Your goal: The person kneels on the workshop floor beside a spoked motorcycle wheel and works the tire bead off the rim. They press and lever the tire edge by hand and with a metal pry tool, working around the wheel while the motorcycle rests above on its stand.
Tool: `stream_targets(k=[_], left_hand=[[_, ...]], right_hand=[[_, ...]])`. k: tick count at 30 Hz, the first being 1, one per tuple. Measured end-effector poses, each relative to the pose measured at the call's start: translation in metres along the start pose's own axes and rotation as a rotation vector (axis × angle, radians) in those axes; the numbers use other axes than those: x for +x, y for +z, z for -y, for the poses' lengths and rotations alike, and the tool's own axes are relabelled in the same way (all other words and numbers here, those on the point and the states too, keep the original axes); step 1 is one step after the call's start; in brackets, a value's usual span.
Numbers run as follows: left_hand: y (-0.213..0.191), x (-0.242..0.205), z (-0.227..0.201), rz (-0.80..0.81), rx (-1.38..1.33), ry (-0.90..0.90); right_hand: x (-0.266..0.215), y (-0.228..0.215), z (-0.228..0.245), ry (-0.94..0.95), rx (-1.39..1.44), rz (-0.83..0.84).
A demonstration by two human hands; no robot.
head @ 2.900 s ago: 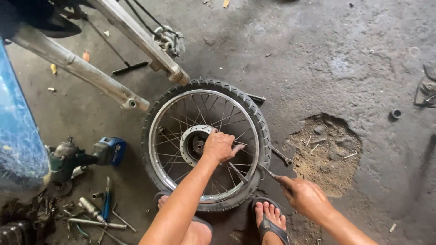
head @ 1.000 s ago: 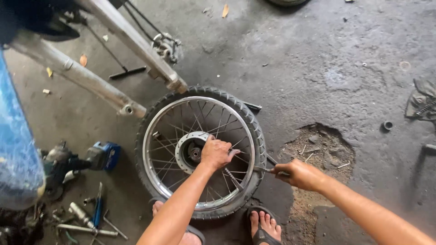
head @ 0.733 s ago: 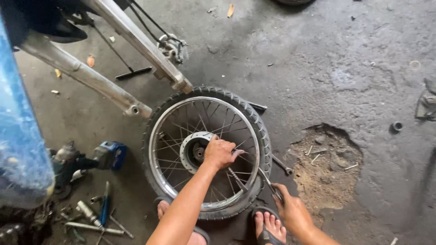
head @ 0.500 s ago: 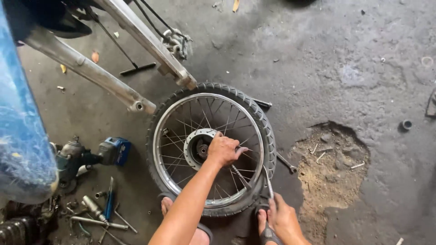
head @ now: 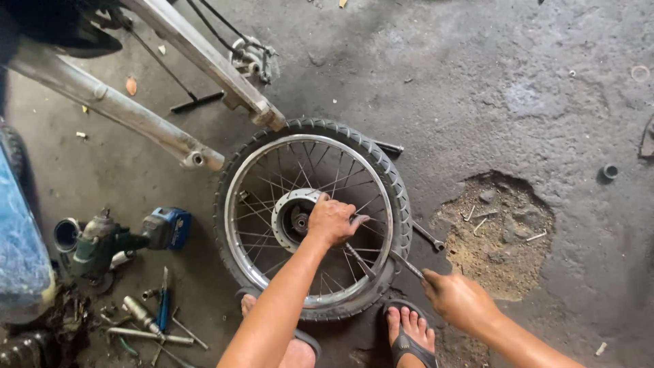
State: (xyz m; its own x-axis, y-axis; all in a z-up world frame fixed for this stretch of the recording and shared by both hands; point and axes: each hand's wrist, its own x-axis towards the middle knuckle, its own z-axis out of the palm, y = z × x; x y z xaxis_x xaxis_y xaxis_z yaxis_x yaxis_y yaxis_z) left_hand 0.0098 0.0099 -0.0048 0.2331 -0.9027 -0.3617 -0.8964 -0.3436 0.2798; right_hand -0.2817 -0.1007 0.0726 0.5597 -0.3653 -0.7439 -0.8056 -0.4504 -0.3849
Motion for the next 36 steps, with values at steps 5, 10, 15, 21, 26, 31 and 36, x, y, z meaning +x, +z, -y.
stream_targets(k=[5,10,15,21,26,31,36], left_hand=[[0.003,0.003,-0.005,-0.109,-0.002,0.022],[-0.002,0.004,-0.005,-0.083,-0.001,0.006],[0.002,0.004,-0.008,-0.092,-0.001,0.013],[0.000,0.002,-0.005,-0.147,-0.012,0.022],[0.003,0.002,-0.005,-0.173,-0.017,0.043],[0.003,0.001,-0.006,-0.181,-0.036,-0.001],[0.004,0.003,-0.001,-0.175,-0.023,0.016]], right_hand=[[0.017,0.016,-0.028,-0.079,-0.212,-0.005],[0.068,0.045,-0.096,-0.312,-0.045,-0.079],[0.104,0.020,-0.105,-0.512,-0.079,-0.047],[0.088,-0.009,-0.073,-0.527,-0.200,0.093],[0.039,0.030,-0.052,-0.297,-0.108,0.078],[0.051,0.075,-0.082,-0.265,0.045,-0.199],[0.101,0.025,-0.097,-0.456,-0.109,-0.075]])
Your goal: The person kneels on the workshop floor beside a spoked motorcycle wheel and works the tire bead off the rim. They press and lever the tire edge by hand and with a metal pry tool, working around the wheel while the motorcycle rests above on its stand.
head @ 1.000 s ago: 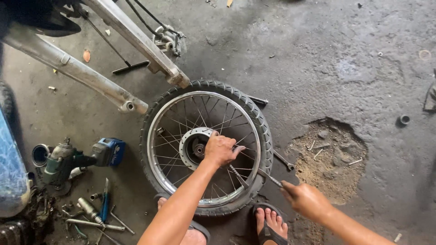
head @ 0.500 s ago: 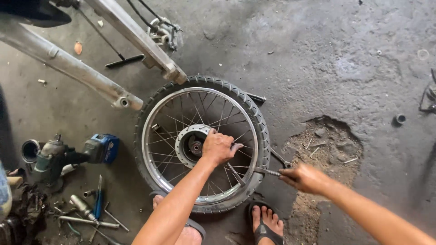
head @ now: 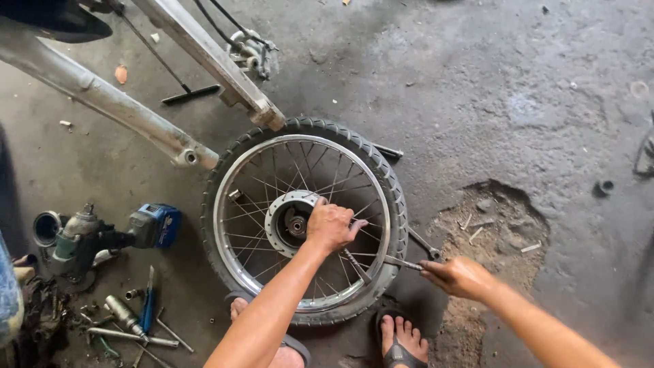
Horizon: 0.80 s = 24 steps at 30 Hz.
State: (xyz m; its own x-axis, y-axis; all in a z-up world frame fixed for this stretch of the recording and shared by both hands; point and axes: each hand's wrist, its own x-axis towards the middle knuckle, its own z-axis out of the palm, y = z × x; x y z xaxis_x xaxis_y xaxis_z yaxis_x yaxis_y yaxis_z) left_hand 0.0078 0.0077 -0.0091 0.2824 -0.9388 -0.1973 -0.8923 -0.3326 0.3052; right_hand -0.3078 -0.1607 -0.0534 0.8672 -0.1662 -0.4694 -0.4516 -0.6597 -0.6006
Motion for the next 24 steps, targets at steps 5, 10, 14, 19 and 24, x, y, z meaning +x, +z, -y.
stream_targets(k=[5,10,14,19,24], left_hand=[[-0.003,-0.002,-0.002,-0.024,-0.033,0.013],[0.000,0.002,-0.001,-0.002,-0.004,0.003],[-0.001,0.002,-0.004,0.047,0.041,-0.015],[-0.006,-0.002,-0.003,0.037,0.030,-0.010],[-0.007,0.001,0.005,0.067,0.019,0.001]], right_hand=[[0.006,-0.040,0.023,-0.204,-0.144,0.097],[-0.024,-0.017,0.077,0.185,-0.106,0.224],[-0.038,0.003,0.110,0.348,-0.061,0.000],[-0.045,0.030,0.097,0.433,0.128,-0.088],[-0.053,0.008,0.090,0.250,0.388,-0.178]])
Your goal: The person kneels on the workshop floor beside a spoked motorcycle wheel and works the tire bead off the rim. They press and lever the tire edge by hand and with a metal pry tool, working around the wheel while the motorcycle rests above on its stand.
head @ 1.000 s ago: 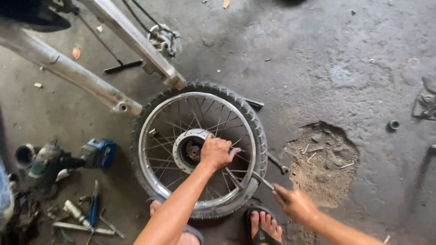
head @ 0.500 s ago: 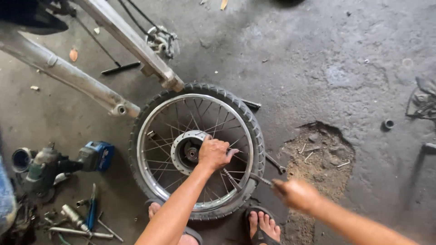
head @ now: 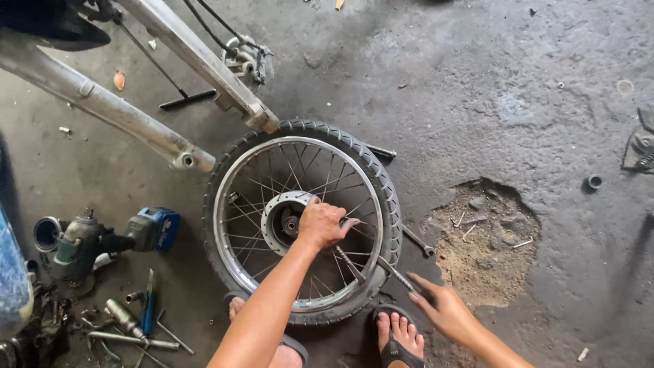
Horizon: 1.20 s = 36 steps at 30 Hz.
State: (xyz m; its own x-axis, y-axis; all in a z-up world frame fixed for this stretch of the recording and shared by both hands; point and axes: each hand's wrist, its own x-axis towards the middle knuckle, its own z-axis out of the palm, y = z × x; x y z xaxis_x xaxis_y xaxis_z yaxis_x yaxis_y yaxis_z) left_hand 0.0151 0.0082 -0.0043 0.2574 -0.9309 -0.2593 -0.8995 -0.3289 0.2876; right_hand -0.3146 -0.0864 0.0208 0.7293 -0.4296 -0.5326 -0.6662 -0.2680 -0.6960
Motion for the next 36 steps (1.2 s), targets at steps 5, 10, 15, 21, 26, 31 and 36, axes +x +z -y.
stream_targets(k=[5,10,15,21,26,31,36], left_hand=[[0.000,0.000,-0.002,0.028,-0.007,-0.006],[0.004,0.001,-0.006,0.012,-0.013,-0.042],[0.009,0.002,-0.004,-0.058,-0.012,-0.036],[0.005,0.000,-0.003,-0.072,-0.013,-0.049],[0.004,0.001,-0.001,-0.085,-0.025,-0.065],[0.005,0.006,0.001,-0.103,0.003,-0.071],[0.007,-0.002,0.001,-0.110,-0.018,-0.078]], right_hand=[[-0.003,-0.005,0.000,0.233,0.232,0.155],[0.026,0.009,-0.086,-0.517,0.181,-0.061],[0.033,-0.021,-0.028,0.278,0.251,0.310],[0.001,0.056,-0.050,0.122,0.311,-0.100],[0.022,0.025,-0.033,-0.403,0.138,-0.365],[0.054,-0.045,0.010,0.427,0.438,0.394],[0.032,-0.026,0.062,0.647,0.463,0.222]])
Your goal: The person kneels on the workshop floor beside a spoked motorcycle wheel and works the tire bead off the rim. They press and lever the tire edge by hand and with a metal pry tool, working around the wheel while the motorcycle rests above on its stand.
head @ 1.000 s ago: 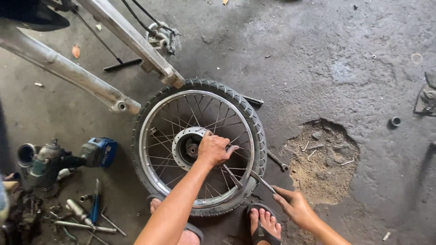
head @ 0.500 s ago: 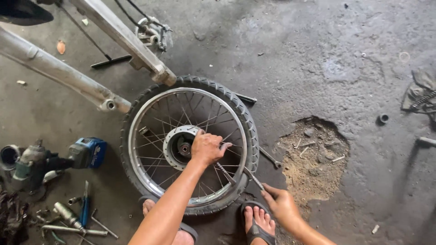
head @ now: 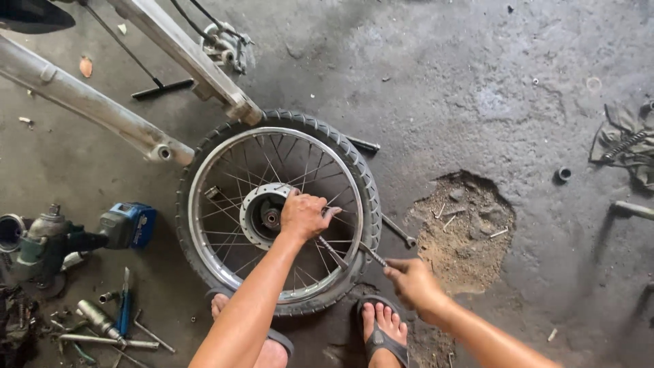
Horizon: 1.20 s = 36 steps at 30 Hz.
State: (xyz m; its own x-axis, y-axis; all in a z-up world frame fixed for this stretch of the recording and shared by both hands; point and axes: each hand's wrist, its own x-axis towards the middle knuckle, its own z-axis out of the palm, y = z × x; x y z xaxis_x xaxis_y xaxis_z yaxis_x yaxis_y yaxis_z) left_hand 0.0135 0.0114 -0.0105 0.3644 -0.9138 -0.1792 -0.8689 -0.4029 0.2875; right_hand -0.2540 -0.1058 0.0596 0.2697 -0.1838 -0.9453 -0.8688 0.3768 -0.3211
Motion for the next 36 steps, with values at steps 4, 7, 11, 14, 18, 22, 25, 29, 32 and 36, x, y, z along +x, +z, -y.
stream_targets(k=[4,7,11,14,18,22,25,29,32,36], left_hand=[[-0.007,0.004,0.003,0.029,-0.009,0.011],[-0.005,0.003,0.007,0.043,-0.010,0.005],[-0.008,0.003,0.007,0.053,-0.016,0.006],[-0.013,0.002,0.002,0.091,-0.021,-0.004],[-0.012,0.003,0.003,0.086,-0.022,-0.021],[-0.009,0.000,0.007,0.060,-0.028,-0.012],[-0.004,-0.001,0.006,0.039,-0.023,-0.015],[-0.004,0.001,0.009,0.009,-0.014,-0.016],[-0.006,0.001,0.009,0.035,-0.021,-0.037],[0.004,0.001,0.012,0.060,0.000,-0.047]], right_hand=[[0.007,-0.020,-0.011,0.252,0.639,0.224],[0.006,-0.023,-0.006,0.358,0.790,0.504],[0.010,-0.002,0.003,0.415,0.885,0.439],[0.015,0.014,0.006,0.403,0.973,0.344],[0.017,0.036,0.015,0.416,1.051,0.322],[0.030,0.060,0.014,0.322,1.133,0.286],[0.033,0.084,0.029,0.338,1.276,0.159],[0.057,0.107,0.038,0.366,1.378,0.067],[0.071,0.124,0.045,0.314,1.378,-0.030],[0.090,0.147,0.042,0.306,1.312,-0.129]])
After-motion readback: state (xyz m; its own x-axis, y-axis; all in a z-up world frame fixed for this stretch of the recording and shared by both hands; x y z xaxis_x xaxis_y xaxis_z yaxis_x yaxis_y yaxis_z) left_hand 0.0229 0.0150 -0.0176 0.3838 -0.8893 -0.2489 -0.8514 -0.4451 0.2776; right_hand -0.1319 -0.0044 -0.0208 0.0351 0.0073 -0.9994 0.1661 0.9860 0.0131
